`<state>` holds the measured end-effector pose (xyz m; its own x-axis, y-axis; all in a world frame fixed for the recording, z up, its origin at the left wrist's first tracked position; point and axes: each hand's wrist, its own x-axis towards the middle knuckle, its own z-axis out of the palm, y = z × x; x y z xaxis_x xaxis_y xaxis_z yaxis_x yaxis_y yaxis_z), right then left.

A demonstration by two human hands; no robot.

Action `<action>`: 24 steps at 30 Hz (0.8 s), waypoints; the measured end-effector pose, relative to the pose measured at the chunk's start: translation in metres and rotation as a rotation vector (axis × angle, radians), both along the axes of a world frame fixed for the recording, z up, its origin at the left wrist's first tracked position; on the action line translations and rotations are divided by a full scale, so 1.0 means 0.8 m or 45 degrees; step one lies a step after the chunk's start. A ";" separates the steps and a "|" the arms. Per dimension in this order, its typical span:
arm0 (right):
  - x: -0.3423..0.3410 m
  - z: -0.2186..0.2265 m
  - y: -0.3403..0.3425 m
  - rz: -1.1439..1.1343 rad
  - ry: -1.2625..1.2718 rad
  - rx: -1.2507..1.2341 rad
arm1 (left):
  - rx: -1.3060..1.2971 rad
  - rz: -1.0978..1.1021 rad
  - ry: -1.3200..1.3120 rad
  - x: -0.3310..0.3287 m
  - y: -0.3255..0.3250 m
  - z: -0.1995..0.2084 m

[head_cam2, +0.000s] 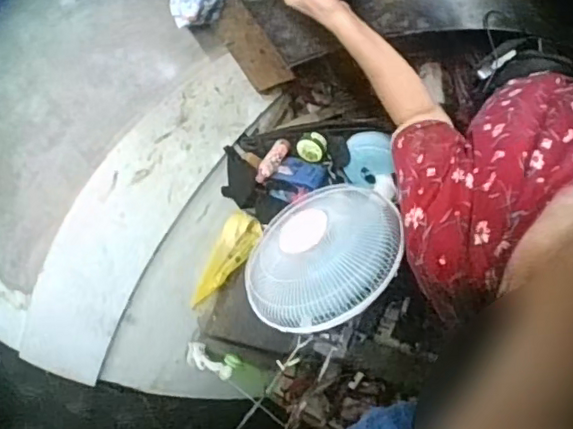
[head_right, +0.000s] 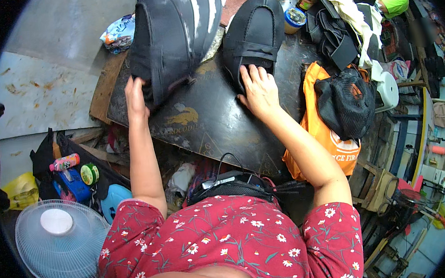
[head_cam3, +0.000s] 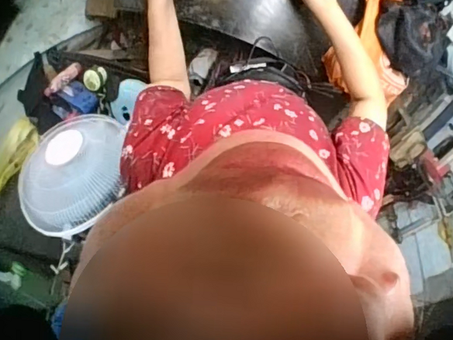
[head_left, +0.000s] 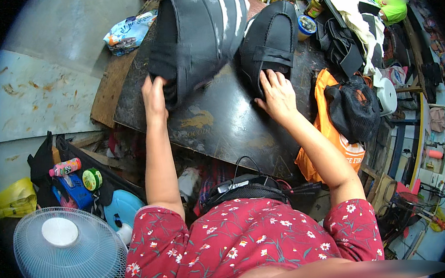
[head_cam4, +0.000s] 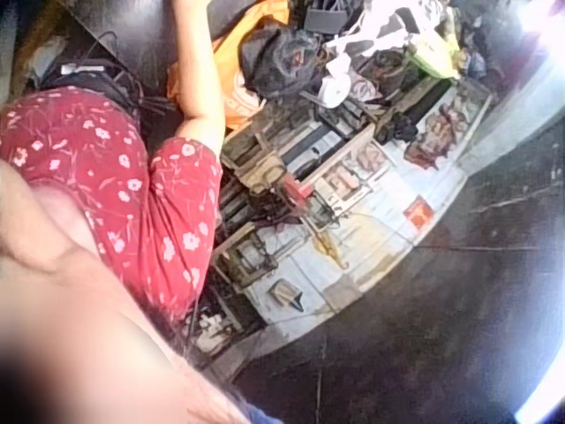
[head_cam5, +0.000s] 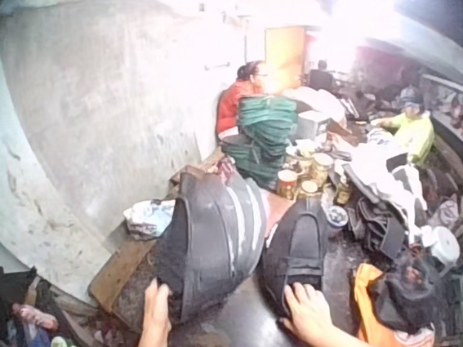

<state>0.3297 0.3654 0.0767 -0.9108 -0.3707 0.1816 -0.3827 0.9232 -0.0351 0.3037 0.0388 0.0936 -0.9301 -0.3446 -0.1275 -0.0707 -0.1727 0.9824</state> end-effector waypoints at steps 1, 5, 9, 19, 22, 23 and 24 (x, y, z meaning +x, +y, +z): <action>-0.001 -0.001 0.002 -0.001 -0.009 -0.002 | 0.011 0.009 -0.001 0.028 0.007 0.000; -0.003 -0.009 0.008 0.062 0.071 -0.015 | -0.163 -0.047 -0.036 0.108 0.025 -0.011; 0.002 -0.013 0.007 0.054 0.014 0.012 | -0.614 -0.006 -0.267 0.172 0.047 -0.036; -0.028 0.003 0.003 -0.021 0.001 0.033 | -0.682 -0.164 -0.540 0.224 0.068 -0.048; -0.042 -0.002 -0.004 -0.087 -0.020 0.011 | -0.660 -0.207 -0.497 0.214 0.070 -0.053; -0.047 -0.001 -0.001 -0.065 -0.010 -0.041 | -0.718 -0.212 -0.489 0.213 0.071 -0.056; -0.054 0.002 0.005 -0.051 -0.049 -0.081 | -0.780 -0.214 -0.465 0.212 0.070 -0.058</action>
<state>0.2868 0.3693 0.0785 -0.9314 -0.3230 0.1681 -0.3430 0.9331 -0.1079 0.4736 0.0949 0.0470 -0.9117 -0.3098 -0.2698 -0.3894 0.4425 0.8078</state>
